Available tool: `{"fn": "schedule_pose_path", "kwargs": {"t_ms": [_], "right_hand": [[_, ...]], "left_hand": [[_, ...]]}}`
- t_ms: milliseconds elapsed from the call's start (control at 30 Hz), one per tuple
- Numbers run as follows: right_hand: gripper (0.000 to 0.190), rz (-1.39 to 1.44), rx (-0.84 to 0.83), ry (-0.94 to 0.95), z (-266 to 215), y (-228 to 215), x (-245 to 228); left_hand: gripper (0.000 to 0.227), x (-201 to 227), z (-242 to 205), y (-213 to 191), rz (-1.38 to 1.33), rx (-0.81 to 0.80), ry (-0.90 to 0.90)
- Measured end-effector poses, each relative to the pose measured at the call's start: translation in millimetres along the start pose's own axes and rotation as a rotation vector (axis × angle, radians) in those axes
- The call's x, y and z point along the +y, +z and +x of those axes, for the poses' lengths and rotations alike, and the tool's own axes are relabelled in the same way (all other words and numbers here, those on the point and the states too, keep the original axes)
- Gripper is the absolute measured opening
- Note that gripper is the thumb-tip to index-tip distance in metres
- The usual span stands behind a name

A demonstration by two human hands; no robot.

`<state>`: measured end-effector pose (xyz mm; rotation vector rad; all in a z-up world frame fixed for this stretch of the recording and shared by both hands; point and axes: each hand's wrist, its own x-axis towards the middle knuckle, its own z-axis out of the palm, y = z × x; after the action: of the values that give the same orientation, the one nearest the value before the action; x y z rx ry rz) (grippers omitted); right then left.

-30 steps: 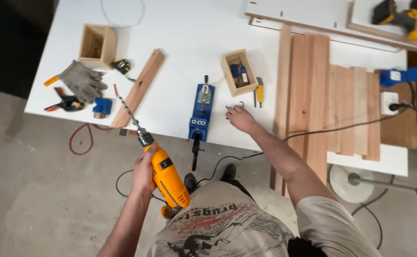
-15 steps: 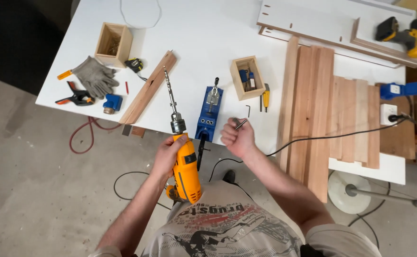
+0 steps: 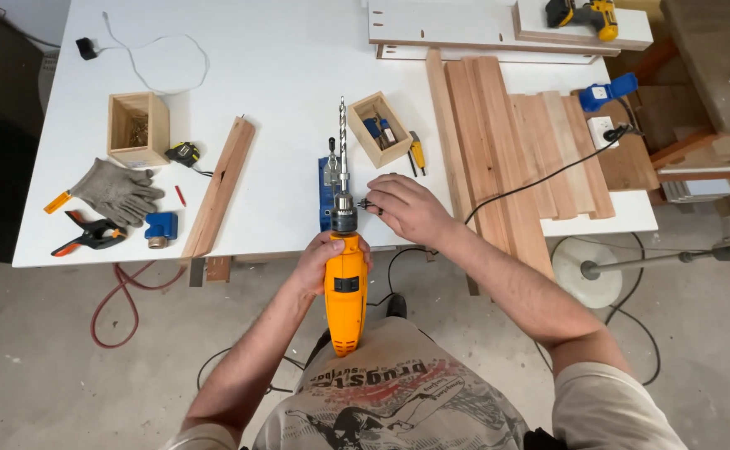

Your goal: The person assembles a blue Kreg pocket-hole jig on a white workbench, then removes a drill bit from a yellow corded drill and inserts it into the jig. They tighten the bit using an Allen key, reattach the drill, and position a wooden plank into the jig to prepare for drilling.

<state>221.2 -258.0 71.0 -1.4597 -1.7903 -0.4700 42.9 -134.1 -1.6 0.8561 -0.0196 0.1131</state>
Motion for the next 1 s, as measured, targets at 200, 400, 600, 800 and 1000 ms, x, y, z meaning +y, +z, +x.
{"fn": "schedule_pose_path", "kwargs": {"t_ms": [200, 400, 600, 800, 1000], "right_hand": [[0.016, -0.129, 0.080, -0.213, 16, -4, -21], [0.017, -0.120, 0.025, -0.246, 15, -12, -11], [0.028, 0.328, -0.050, 0.633, 0, 12, -30], [0.047, 0.554, 0.178, 1.192, -6, 45, -86], [0.041, 0.439, 0.164, 1.133, 5, 27, -82]], "left_hand": [[0.043, 10, -11, 11, 0.034, -0.033, 0.002], [0.044, 18, -10, 24, 0.029, -0.062, -0.018], [0.034, 26, -18, 69, 0.026, 0.245, 0.030], [0.028, -24, -28, 7, 0.318, 0.442, 0.030], [0.027, -20, -27, 8, 0.329, 0.466, -0.019]]}}
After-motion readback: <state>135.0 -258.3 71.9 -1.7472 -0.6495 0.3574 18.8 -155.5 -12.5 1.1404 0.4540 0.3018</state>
